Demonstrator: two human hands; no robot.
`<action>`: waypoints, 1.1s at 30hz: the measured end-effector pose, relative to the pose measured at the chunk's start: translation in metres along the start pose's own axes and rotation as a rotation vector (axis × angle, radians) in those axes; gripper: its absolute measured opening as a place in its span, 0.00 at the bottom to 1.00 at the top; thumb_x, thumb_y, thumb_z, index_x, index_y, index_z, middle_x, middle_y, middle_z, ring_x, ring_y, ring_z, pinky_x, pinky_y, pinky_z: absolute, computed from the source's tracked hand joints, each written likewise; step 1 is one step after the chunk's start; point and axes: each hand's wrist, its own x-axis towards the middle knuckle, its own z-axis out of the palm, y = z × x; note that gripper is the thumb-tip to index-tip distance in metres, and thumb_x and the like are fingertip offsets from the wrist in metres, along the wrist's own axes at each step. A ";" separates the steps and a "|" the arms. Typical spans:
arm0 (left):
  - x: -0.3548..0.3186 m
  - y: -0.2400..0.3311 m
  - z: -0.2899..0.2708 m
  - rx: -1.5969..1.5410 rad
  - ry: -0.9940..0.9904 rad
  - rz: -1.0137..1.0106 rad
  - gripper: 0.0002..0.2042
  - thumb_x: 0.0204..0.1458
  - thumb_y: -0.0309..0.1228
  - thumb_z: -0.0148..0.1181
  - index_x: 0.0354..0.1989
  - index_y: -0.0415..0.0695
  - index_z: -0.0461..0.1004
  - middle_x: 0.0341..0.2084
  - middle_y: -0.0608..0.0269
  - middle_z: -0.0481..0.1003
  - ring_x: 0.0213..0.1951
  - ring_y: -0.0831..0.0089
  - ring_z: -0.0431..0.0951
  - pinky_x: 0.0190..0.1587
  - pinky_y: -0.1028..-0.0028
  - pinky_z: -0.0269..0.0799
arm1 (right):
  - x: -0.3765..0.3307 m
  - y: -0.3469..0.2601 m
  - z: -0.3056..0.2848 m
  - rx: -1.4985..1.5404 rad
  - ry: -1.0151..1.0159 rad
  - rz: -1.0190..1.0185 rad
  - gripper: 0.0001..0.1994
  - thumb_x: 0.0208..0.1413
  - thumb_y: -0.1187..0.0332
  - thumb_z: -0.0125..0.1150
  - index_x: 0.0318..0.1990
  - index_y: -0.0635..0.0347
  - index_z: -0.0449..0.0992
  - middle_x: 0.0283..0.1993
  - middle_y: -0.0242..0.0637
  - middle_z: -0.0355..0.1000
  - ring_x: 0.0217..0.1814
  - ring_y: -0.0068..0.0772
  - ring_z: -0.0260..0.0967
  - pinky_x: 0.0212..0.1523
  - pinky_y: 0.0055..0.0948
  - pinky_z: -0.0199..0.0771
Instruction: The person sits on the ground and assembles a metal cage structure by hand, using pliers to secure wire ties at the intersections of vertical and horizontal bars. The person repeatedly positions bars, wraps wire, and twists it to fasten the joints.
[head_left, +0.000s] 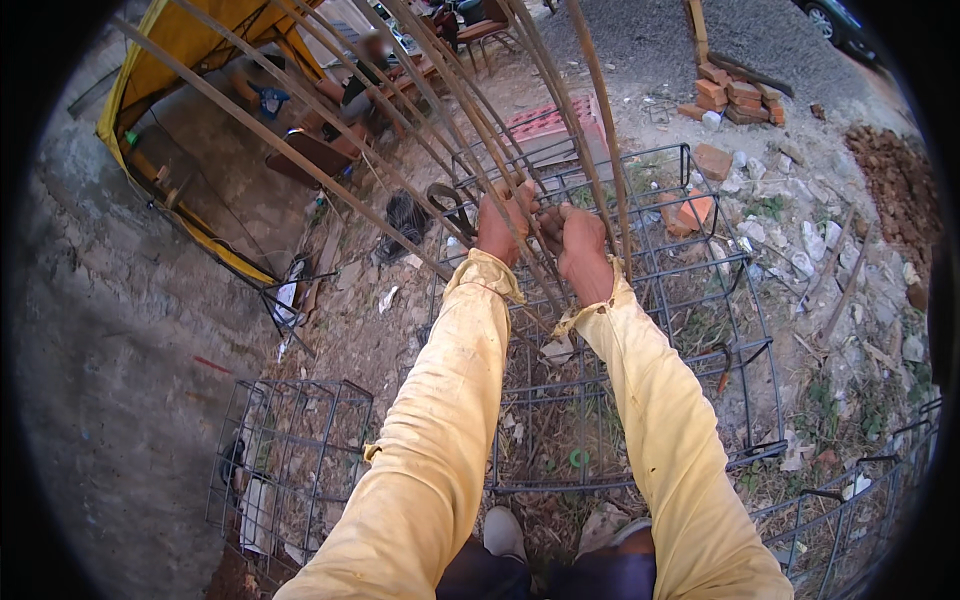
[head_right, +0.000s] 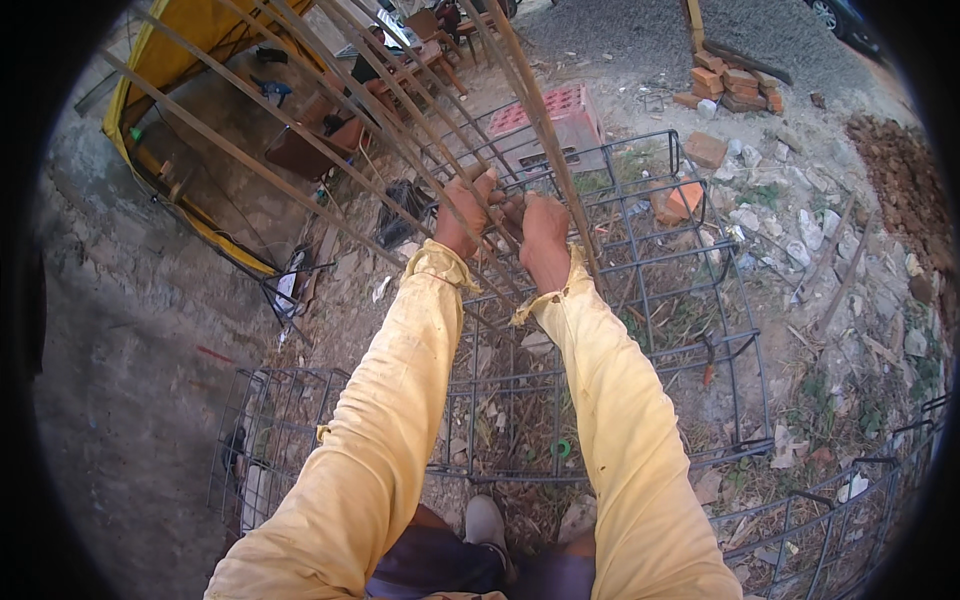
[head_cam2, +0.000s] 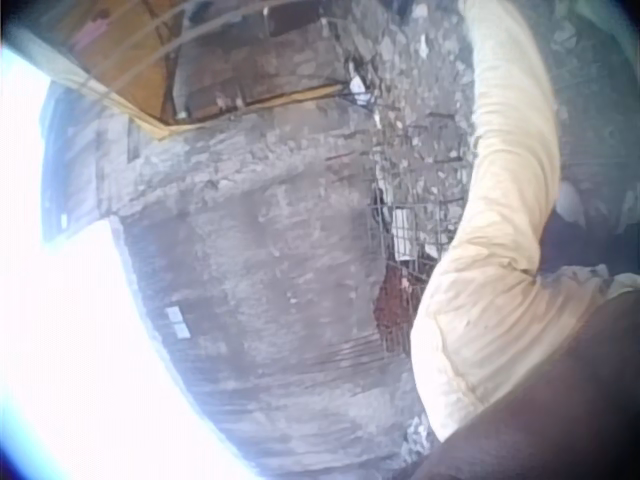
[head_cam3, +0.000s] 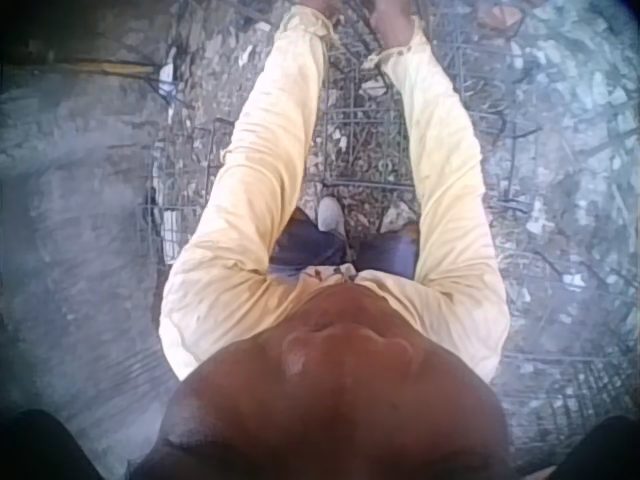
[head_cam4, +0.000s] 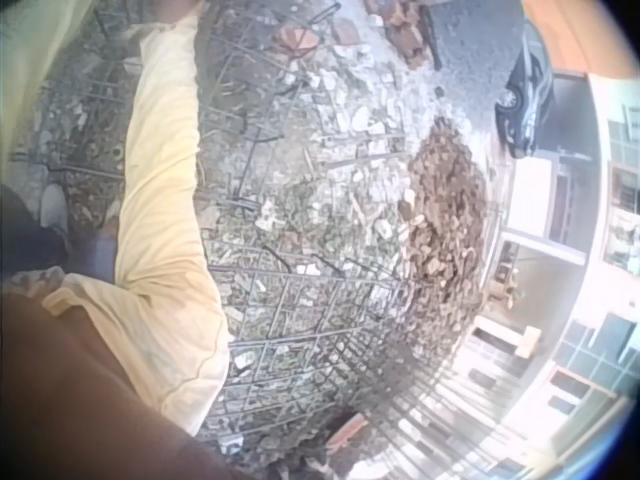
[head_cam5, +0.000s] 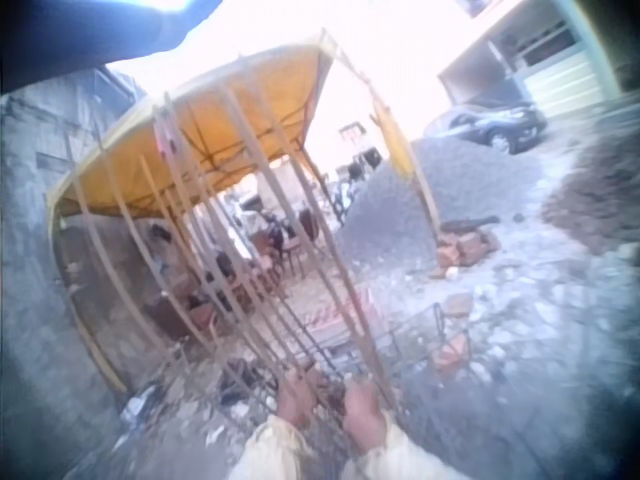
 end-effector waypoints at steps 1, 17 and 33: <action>0.009 -0.005 -0.006 0.043 -0.049 0.005 0.17 0.63 0.33 0.54 0.55 0.34 0.71 0.44 0.61 0.75 0.32 0.75 0.76 0.30 0.75 0.73 | 0.003 -0.001 -0.001 0.077 -0.004 0.106 0.08 0.65 0.71 0.47 0.40 0.64 0.72 0.32 0.36 0.75 0.32 0.31 0.76 0.41 0.41 0.81; 0.014 -0.004 0.005 0.282 -0.144 0.104 0.16 0.60 0.33 0.60 0.52 0.38 0.74 0.33 0.67 0.77 0.25 0.79 0.72 0.26 0.74 0.69 | 0.040 0.003 -0.045 -0.934 -0.129 -0.335 0.14 0.59 0.61 0.61 0.39 0.67 0.81 0.27 0.36 0.76 0.27 0.33 0.70 0.34 0.36 0.68; 0.028 -0.031 -0.007 0.151 -0.164 0.011 0.14 0.62 0.34 0.60 0.52 0.41 0.74 0.39 0.64 0.79 0.18 0.79 0.72 0.21 0.76 0.71 | -0.143 -0.049 -0.128 -1.250 -0.343 -0.341 0.19 0.61 0.56 0.55 0.46 0.65 0.79 0.35 0.53 0.77 0.40 0.55 0.75 0.44 0.46 0.72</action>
